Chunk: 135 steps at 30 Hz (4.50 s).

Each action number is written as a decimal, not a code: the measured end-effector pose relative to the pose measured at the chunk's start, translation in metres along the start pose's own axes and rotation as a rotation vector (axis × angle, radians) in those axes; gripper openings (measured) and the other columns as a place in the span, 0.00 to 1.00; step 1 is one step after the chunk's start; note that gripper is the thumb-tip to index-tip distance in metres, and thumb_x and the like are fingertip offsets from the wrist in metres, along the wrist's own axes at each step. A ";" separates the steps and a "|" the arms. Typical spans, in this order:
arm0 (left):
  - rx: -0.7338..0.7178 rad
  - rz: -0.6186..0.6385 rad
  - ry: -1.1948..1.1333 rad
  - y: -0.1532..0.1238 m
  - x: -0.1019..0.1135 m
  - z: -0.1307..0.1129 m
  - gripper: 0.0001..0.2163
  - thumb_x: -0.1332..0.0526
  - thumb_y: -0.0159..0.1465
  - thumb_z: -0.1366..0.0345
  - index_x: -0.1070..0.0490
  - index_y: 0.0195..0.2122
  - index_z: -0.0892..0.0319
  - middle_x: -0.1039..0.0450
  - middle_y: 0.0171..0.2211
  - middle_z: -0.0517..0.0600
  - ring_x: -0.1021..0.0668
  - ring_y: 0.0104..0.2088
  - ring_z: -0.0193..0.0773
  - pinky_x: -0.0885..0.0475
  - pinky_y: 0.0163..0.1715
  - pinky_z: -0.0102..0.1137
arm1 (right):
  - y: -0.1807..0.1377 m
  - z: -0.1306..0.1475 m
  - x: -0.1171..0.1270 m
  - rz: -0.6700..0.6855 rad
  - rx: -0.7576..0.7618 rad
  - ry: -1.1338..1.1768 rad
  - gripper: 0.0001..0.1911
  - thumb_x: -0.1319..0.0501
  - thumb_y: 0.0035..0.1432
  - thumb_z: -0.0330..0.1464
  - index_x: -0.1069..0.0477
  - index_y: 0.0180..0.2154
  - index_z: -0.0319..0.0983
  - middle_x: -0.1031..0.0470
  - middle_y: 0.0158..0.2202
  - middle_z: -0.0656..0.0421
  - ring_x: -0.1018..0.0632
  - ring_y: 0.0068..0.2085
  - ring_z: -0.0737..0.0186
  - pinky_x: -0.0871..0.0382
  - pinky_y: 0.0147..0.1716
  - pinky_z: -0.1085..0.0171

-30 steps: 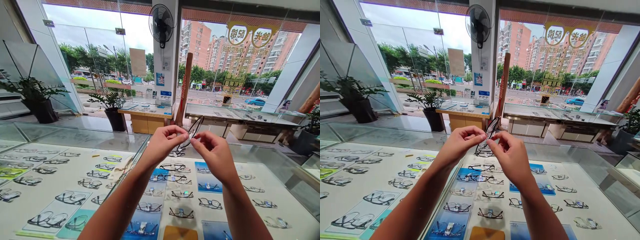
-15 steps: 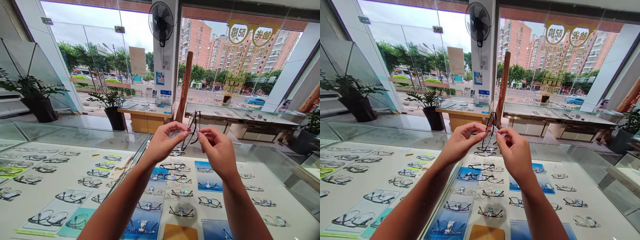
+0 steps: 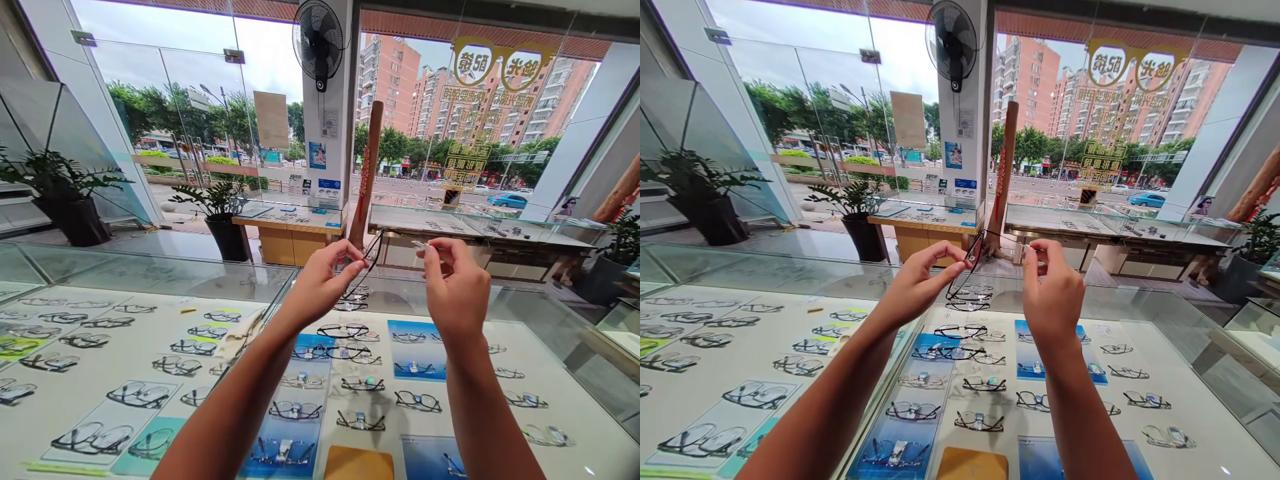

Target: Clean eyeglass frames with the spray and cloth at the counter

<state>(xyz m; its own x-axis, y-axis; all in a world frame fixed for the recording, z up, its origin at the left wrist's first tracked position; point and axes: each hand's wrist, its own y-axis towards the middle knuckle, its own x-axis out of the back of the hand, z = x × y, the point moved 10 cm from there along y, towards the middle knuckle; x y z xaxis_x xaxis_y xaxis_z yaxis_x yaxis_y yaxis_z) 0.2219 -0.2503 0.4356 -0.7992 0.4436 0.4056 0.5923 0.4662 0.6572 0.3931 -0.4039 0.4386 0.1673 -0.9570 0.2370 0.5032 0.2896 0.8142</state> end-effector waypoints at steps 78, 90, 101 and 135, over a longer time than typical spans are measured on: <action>0.072 -0.081 -0.367 0.010 -0.020 0.047 0.08 0.32 0.67 0.59 0.27 0.37 0.57 0.16 0.41 0.53 0.17 0.45 0.42 0.26 0.52 0.38 | 0.002 0.002 -0.036 0.172 0.140 0.113 0.20 0.38 0.67 0.41 0.24 0.57 0.41 0.20 0.55 0.50 0.20 0.48 0.47 0.26 0.49 0.47; 0.275 -0.036 -0.700 0.005 -0.040 0.066 0.13 0.23 0.56 0.58 0.23 0.32 0.58 0.22 0.59 0.56 0.25 0.64 0.52 0.38 0.68 0.48 | -0.022 0.013 -0.094 0.447 0.131 0.384 0.15 0.35 0.67 0.39 0.19 0.54 0.45 0.20 0.56 0.52 0.22 0.56 0.46 0.30 0.56 0.47; 0.292 0.115 -0.642 0.006 -0.029 0.064 0.09 0.25 0.58 0.58 0.19 0.32 0.57 0.18 0.54 0.55 0.30 0.69 0.53 0.48 0.73 0.51 | -0.034 -0.004 -0.129 0.548 -0.131 0.852 0.11 0.29 0.63 0.44 0.15 0.43 0.46 0.20 0.48 0.56 0.21 0.51 0.52 0.27 0.48 0.56; 0.156 -0.026 -0.075 0.005 0.012 0.065 0.17 0.38 0.70 0.52 0.14 0.32 0.53 0.16 0.47 0.53 0.19 0.52 0.49 0.30 0.60 0.44 | -0.048 -0.008 -0.141 0.452 -0.158 0.658 0.16 0.38 0.64 0.41 0.23 0.27 0.41 0.19 0.35 0.57 0.21 0.41 0.54 0.31 0.44 0.57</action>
<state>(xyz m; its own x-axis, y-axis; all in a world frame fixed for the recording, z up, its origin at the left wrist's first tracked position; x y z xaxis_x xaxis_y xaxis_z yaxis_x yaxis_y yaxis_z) 0.2221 -0.1929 0.4024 -0.8080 0.4827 0.3377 0.5849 0.5887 0.5580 0.3521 -0.2828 0.3614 0.8223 -0.5551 0.1249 0.3729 0.6915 0.6187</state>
